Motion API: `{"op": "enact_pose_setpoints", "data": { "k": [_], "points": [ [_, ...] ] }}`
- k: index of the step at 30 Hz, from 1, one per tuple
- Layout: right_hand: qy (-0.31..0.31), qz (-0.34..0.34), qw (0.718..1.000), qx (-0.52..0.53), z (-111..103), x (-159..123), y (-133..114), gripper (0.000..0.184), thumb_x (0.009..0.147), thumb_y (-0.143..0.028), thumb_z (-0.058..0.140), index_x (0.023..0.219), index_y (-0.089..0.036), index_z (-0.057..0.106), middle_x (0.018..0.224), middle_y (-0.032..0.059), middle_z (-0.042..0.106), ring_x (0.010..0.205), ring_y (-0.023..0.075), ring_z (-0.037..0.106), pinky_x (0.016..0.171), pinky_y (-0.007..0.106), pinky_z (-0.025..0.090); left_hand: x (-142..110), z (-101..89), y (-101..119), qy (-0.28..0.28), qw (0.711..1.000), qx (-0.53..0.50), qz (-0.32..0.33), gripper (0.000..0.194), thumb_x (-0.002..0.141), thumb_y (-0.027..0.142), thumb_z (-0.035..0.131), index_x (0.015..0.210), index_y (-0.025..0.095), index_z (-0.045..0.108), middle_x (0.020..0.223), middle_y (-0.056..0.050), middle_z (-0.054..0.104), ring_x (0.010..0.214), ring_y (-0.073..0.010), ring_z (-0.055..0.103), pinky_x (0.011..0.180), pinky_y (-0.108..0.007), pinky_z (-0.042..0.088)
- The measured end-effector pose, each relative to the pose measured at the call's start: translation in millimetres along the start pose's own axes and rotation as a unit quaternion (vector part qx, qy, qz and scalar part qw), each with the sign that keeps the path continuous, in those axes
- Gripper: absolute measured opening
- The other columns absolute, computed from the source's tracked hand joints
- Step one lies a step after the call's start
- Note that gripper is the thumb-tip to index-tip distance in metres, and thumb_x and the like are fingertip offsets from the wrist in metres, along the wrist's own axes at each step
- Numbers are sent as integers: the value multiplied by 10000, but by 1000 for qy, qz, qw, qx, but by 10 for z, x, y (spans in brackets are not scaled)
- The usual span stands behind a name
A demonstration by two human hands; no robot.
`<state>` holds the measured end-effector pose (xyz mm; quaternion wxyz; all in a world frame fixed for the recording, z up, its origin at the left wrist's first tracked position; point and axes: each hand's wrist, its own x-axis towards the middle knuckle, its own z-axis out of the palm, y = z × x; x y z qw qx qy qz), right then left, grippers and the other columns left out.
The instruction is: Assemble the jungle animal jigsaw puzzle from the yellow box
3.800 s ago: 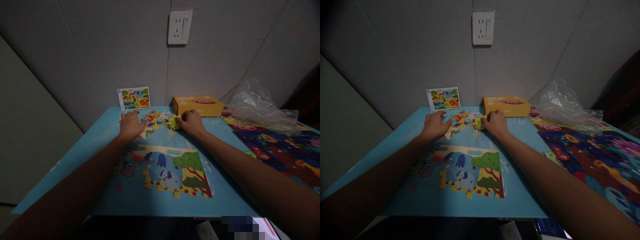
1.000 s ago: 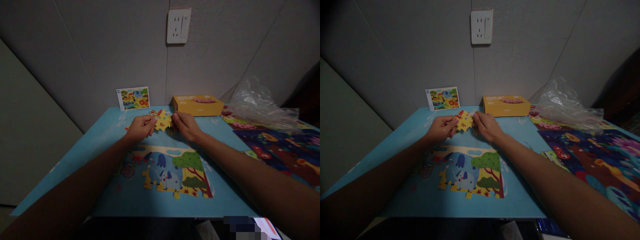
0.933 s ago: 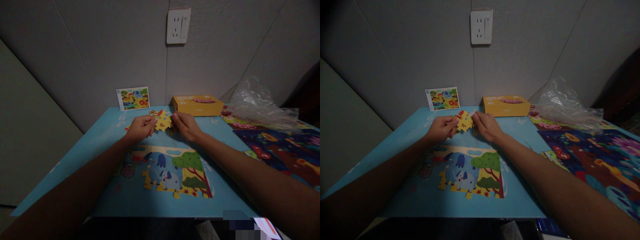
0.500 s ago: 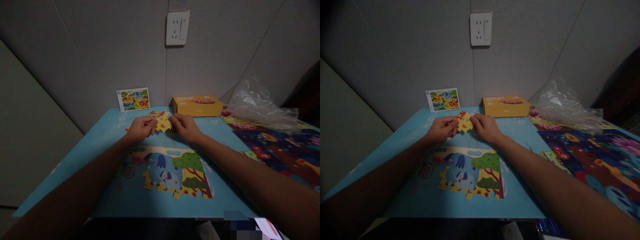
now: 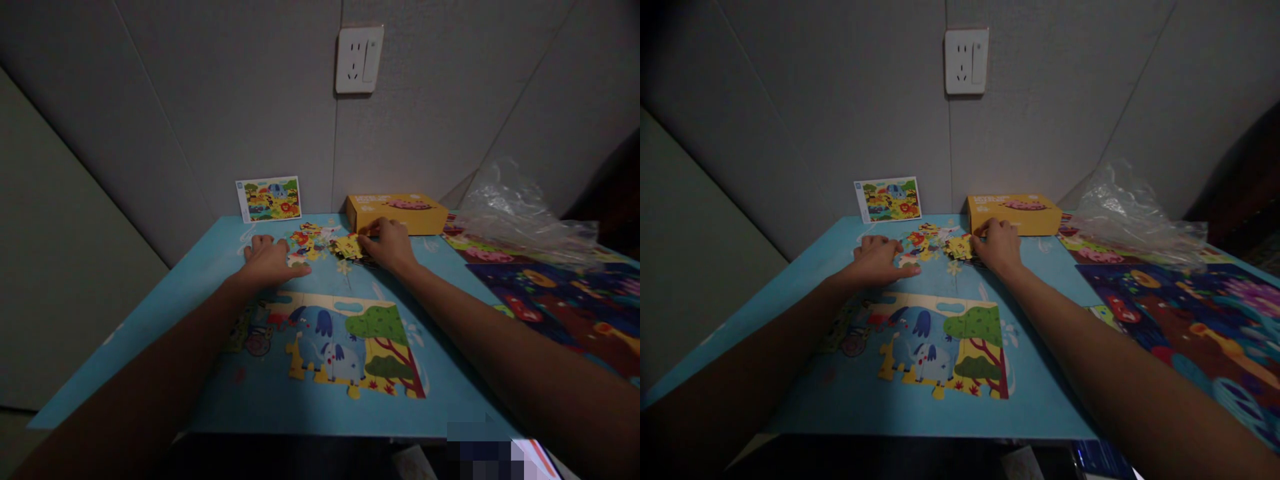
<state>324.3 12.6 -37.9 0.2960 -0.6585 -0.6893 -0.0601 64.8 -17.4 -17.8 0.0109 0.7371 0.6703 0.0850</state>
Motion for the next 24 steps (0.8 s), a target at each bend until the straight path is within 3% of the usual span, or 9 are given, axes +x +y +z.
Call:
{"op": "enact_pose_setpoints", "data": {
  "k": [4,8,13,16,21,24],
  "points": [
    [66,-22,997,37,-34,-24,-69,273,786,-317,591,991,-150,659,978,164,640,962,313,550,825,414,409,14,35,-28,-32,999,-15,9,695,657,712,620,1115,189,624,1248,-202,508,1244,-432,361,974,-546,353],
    [51,-165,973,152,-111,-87,-216,157,804,-223,560,902,-161,666,915,111,675,913,258,588,836,377,424,30,31,7,22,998,-50,37,590,655,564,725,1095,191,601,1241,-176,532,1218,-409,407,949,-507,383],
    [-45,-258,929,261,-168,-241,-450,323,844,-328,624,1116,-153,618,919,81,698,828,199,626,763,321,457,-31,12,166,67,954,-188,223,320,764,297,696,1055,213,593,987,-45,673,973,-251,609,911,-409,429],
    [-96,-262,906,319,-184,-290,-513,359,863,-284,615,1202,-170,586,800,29,707,688,149,629,689,278,458,-87,17,228,113,927,-262,245,367,749,288,717,1078,196,583,976,-46,684,956,-238,635,886,-385,457],
    [-31,-202,909,362,-185,-269,-476,245,861,-302,606,1065,-178,664,748,20,698,624,127,606,626,254,454,-94,49,220,172,895,-363,195,522,763,253,708,1236,182,499,872,-28,692,839,-201,662,814,-355,507],
    [-55,-145,908,390,-155,-256,-447,251,850,-331,612,1020,-152,659,703,23,694,584,126,604,584,246,448,-58,69,209,210,876,-400,166,340,799,237,656,1124,176,576,766,-5,667,748,-167,647,772,-331,527]
  ]
}}
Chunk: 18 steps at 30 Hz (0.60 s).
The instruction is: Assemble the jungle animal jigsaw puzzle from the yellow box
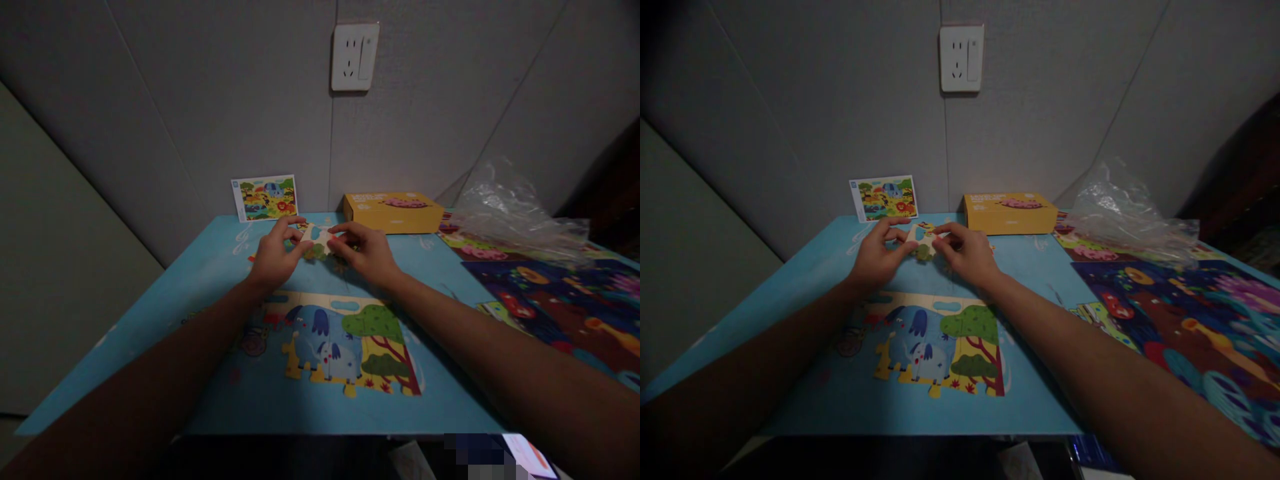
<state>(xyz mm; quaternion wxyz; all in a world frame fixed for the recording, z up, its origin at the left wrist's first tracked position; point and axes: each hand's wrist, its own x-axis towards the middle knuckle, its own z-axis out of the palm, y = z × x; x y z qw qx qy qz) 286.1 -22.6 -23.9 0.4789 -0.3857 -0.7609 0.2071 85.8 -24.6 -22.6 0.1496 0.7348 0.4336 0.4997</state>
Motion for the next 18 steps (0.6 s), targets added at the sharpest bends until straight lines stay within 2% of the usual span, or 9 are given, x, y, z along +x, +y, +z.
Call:
{"op": "enact_pose_setpoints", "data": {
  "k": [3,7,12,18],
  "points": [
    [-53,13,998,-13,19,-10,9,195,823,-325,639,882,-141,666,656,22,681,557,119,587,560,238,423,13,8,4,46,999,-10,-20,117,814,255,626,901,180,650,795,-23,676,734,-156,640,715,-306,544],
    [-104,-33,990,-89,24,-24,-38,190,826,-312,639,758,-145,697,630,15,657,548,100,535,557,236,371,7,3,51,46,997,-8,-59,130,798,306,641,824,185,678,793,-34,683,744,-168,647,637,-280,549],
    [-108,-59,985,-119,-14,-27,-55,224,860,-314,602,883,-169,771,695,40,717,562,109,554,568,249,377,-6,-6,103,44,993,-24,-108,174,799,340,634,851,181,682,801,-42,697,693,-167,641,538,-255,530],
    [-118,-86,977,-155,-16,-30,-28,272,859,-257,569,1043,-188,756,783,74,756,568,128,585,567,260,388,0,-8,78,44,991,-13,-129,209,810,362,626,859,172,697,791,-52,701,679,-171,637,503,-242,514]
  ]
}}
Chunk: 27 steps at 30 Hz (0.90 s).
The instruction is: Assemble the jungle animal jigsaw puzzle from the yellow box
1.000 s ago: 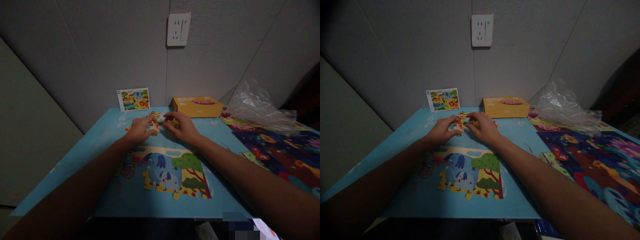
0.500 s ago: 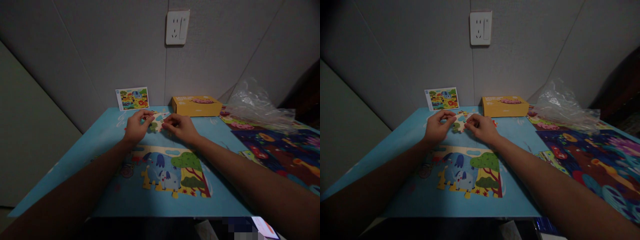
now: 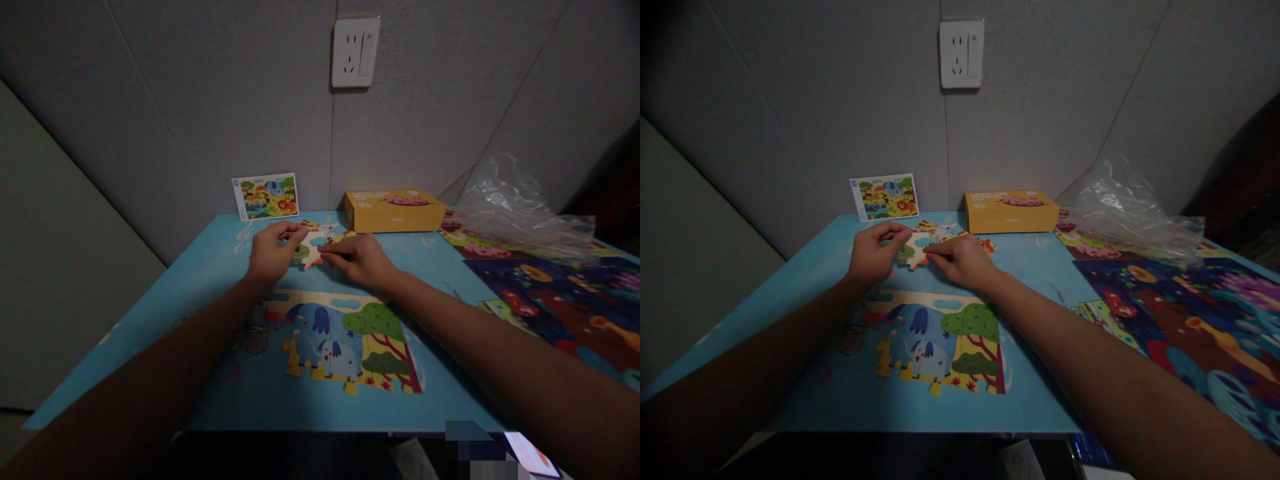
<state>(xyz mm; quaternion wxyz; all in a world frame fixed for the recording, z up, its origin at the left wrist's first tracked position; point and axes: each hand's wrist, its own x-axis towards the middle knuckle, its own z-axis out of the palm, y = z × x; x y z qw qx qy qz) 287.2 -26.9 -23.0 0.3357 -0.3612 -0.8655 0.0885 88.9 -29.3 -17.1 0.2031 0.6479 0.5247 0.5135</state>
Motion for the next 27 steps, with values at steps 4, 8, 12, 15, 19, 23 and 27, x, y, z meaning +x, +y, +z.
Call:
{"op": "enact_pose_setpoints", "data": {
  "k": [4,8,12,15,19,23,27],
  "points": [
    [-13,-1,1000,-25,2,7,-8,296,870,-264,546,1069,-176,748,805,89,757,591,140,606,577,268,397,20,0,-39,-1,1000,12,12,223,814,371,627,862,173,717,803,-59,707,709,-182,651,540,-261,536],
    [-38,-17,998,-41,-4,11,-27,279,872,-271,541,1008,-172,763,813,87,751,666,156,634,632,280,415,31,-7,-58,-8,999,36,38,219,823,356,624,850,175,743,810,-58,722,742,-181,663,602,-264,551],
    [-68,-13,997,-45,-22,12,-54,263,870,-292,547,1000,-180,746,789,58,735,648,144,611,628,271,390,36,-12,-72,-29,999,20,22,250,824,388,615,837,174,744,726,-43,712,658,-168,652,524,-245,529],
    [-81,-22,995,-47,-41,19,-67,295,852,-384,596,1016,-173,721,767,45,712,646,145,589,614,266,364,40,-8,-85,-36,999,11,8,261,828,394,605,837,169,736,695,-35,708,632,-164,649,511,-243,519],
    [-78,-41,994,-66,-56,28,-71,320,816,-426,655,995,-163,691,823,56,695,735,170,589,658,277,365,61,-8,-113,-51,999,-5,15,254,819,389,611,868,169,728,776,-45,736,688,-167,670,586,-246,529],
    [-25,-29,993,-107,-81,30,-60,317,866,-434,582,1005,-163,669,819,69,666,754,187,561,666,292,371,134,-75,-153,-31,999,13,22,312,846,411,554,956,165,711,791,-59,735,684,-170,665,612,-258,521],
    [62,30,980,-187,-150,29,1,288,876,-394,533,939,-148,667,847,116,636,844,240,534,702,335,388,244,-245,-180,32,981,192,0,325,842,286,475,1056,152,681,913,-101,728,834,-240,665,778,-364,520]
  ]
}}
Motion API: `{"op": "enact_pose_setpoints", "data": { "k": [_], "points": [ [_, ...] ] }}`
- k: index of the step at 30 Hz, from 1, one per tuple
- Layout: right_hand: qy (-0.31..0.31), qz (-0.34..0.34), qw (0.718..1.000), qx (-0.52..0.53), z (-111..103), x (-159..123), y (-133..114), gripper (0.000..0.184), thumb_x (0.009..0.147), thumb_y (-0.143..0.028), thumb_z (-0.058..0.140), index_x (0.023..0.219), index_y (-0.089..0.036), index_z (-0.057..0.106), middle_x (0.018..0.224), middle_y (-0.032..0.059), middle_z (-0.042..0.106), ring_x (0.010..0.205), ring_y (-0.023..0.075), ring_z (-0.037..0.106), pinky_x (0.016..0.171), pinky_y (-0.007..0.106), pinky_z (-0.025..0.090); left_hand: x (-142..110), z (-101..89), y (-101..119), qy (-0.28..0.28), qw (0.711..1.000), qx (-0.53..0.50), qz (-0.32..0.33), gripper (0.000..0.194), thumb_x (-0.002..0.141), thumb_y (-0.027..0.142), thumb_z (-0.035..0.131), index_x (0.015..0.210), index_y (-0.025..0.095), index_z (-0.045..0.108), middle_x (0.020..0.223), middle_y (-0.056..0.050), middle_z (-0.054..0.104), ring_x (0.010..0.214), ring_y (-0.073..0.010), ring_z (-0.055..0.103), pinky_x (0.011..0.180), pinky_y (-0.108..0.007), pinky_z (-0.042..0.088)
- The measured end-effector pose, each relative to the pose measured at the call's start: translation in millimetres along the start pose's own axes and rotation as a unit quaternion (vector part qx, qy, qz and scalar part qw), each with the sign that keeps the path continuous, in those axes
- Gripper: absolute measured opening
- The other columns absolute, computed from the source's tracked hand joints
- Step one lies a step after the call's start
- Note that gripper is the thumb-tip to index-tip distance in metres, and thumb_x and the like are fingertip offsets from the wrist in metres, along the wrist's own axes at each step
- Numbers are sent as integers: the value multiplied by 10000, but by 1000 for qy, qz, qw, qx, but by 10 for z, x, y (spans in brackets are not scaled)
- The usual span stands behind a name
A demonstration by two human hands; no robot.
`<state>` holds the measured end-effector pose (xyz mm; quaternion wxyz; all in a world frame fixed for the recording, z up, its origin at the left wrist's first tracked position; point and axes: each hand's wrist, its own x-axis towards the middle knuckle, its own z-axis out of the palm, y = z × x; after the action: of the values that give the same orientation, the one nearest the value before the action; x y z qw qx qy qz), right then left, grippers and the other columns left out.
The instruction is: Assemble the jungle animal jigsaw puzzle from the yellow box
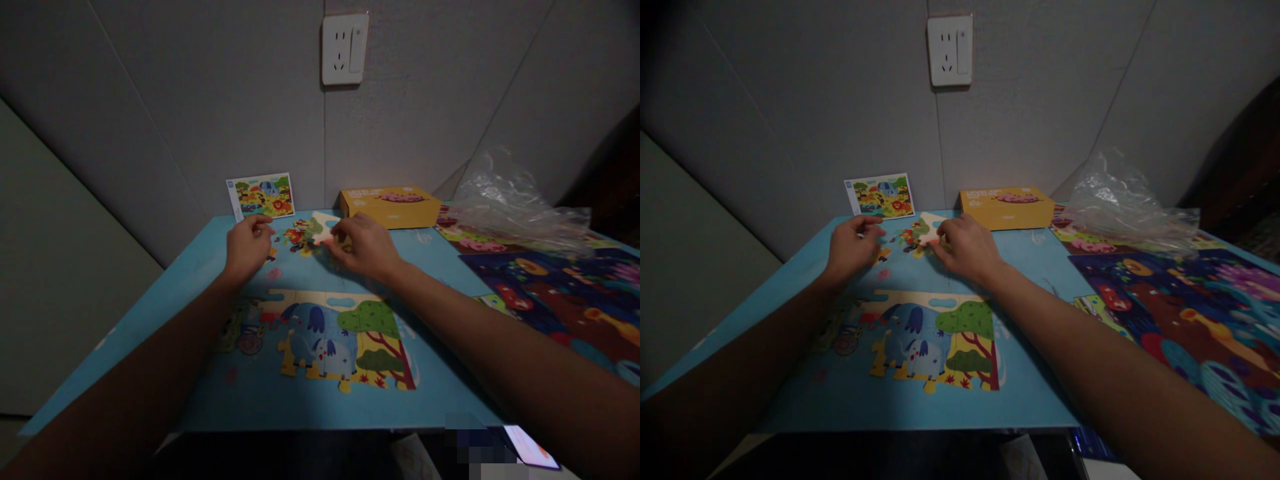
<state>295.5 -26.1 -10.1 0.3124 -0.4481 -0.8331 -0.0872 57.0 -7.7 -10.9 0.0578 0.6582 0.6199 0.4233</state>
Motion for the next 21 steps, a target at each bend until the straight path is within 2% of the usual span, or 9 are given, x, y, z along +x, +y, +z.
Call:
{"op": "enact_pose_setpoints", "data": {
  "k": [1,3,5,7,10,16,19,21],
  "points": [
    [9,17,1000,-22,-8,1,28,277,867,-383,535,910,-146,673,851,128,628,872,257,525,718,350,394,24,-37,-21,-6,997,77,0,342,812,261,494,1073,138,680,963,-124,717,909,-274,654,844,-401,500],
    [6,36,998,-55,-16,1,81,263,846,-374,552,828,-148,686,848,147,609,901,284,512,741,379,405,52,-91,-57,-54,974,219,2,390,778,304,535,1075,101,685,1041,-182,683,1043,-348,603,932,-461,450],
    [-15,40,996,-73,-16,-1,116,255,824,-365,572,751,-153,694,846,159,595,895,295,515,741,396,415,50,-107,-83,-125,942,311,-24,505,768,457,548,1055,68,691,1101,-240,639,1120,-415,543,939,-500,435],
    [-45,39,995,-76,-15,-2,123,247,820,-341,574,719,-153,698,832,158,602,843,279,535,705,388,420,33,-92,-104,-180,917,350,-67,663,750,610,510,1059,50,686,1170,-284,587,1149,-454,507,910,-519,444],
    [-80,40,993,-76,-27,4,97,259,837,-332,562,713,-152,702,770,135,633,706,225,553,614,350,399,16,-52,-145,-208,910,349,-83,750,732,679,482,1115,58,658,1238,-298,537,1154,-460,499,893,-522,449],
    [-79,81,991,-70,-52,19,71,359,857,-411,548,657,-157,705,642,124,636,597,208,545,577,350,358,82,-38,-241,-207,921,316,-98,752,679,697,566,1093,72,625,1251,-307,525,1159,-472,505,900,-531,440],
    [-62,69,993,-73,-51,20,76,362,864,-404,542,659,-156,707,625,125,634,672,240,564,647,376,376,81,-45,-194,-170,951,237,-100,661,666,529,689,1143,95,541,1162,-248,594,1081,-410,575,866,-486,471],
    [-36,46,997,-59,-48,16,56,296,867,-364,543,755,-156,721,709,127,670,772,260,578,719,390,383,34,-30,-107,-129,983,121,-49,492,702,360,683,1112,150,507,1071,-157,635,986,-313,624,828,-414,498]
  ]
}}
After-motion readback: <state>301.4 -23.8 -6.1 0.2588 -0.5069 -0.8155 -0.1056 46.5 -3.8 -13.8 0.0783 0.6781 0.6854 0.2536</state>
